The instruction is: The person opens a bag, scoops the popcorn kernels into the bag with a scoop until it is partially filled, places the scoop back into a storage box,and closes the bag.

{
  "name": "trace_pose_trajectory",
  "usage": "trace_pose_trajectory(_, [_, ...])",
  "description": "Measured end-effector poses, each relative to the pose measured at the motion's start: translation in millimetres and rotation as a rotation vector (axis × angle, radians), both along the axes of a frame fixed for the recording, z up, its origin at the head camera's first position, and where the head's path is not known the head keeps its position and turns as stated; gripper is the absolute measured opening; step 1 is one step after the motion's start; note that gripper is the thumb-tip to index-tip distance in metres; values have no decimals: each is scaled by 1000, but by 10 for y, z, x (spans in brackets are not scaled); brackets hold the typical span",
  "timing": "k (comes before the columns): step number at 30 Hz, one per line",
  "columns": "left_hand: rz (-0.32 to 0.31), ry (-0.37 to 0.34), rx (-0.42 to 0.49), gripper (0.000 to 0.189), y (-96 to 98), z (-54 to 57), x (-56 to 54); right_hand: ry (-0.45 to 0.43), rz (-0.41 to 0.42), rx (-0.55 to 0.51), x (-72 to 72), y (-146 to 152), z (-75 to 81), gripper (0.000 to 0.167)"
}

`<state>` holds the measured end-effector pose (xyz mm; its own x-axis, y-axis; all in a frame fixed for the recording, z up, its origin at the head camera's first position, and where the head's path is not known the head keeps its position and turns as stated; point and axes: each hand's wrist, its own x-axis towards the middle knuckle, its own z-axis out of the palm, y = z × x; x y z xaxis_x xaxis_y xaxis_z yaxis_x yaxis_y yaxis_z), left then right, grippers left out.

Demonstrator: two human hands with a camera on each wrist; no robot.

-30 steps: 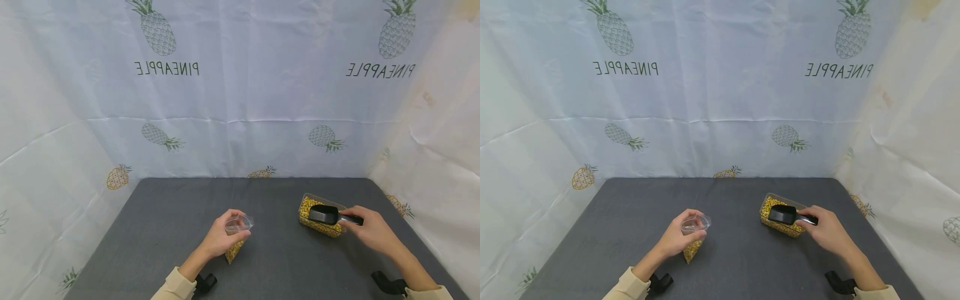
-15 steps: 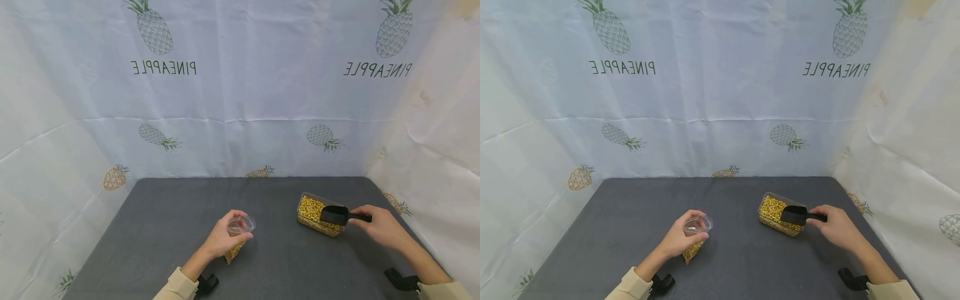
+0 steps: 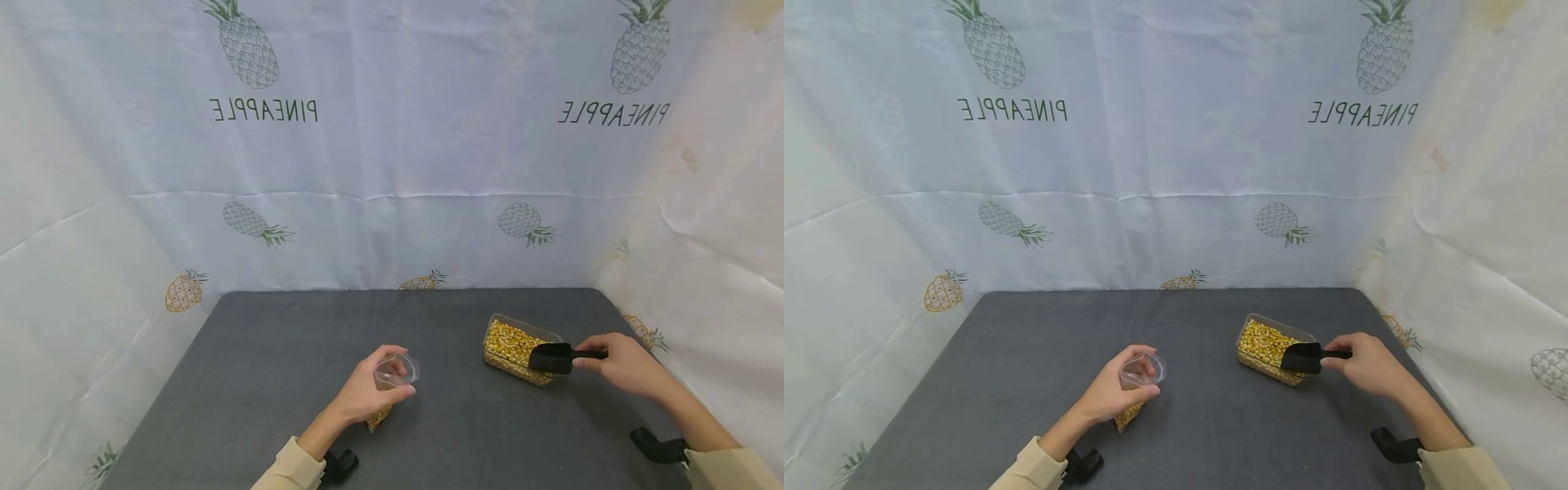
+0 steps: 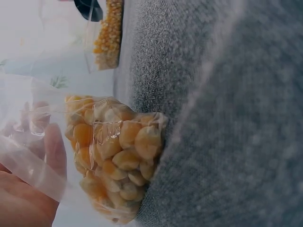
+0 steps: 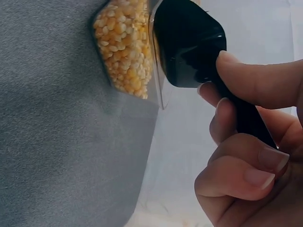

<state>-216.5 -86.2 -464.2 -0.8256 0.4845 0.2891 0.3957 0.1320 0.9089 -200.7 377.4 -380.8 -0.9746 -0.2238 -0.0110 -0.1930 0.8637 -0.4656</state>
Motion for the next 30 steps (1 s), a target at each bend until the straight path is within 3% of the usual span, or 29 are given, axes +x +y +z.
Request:
trace_pose_trajectory(9, [-16,-22,-60,58,-13,26,9,-57,32,-18,-54,-71,48,33])
trace_pose_trajectory(16, [-29,-12,-108,67,-28,55,23,-45,56,-7,-99,-129,52,27])
trace_pose_trajectory(30, [-19,-6,-152,68,-14,64,19,-15,63,-16,-138,-269,-145,28])
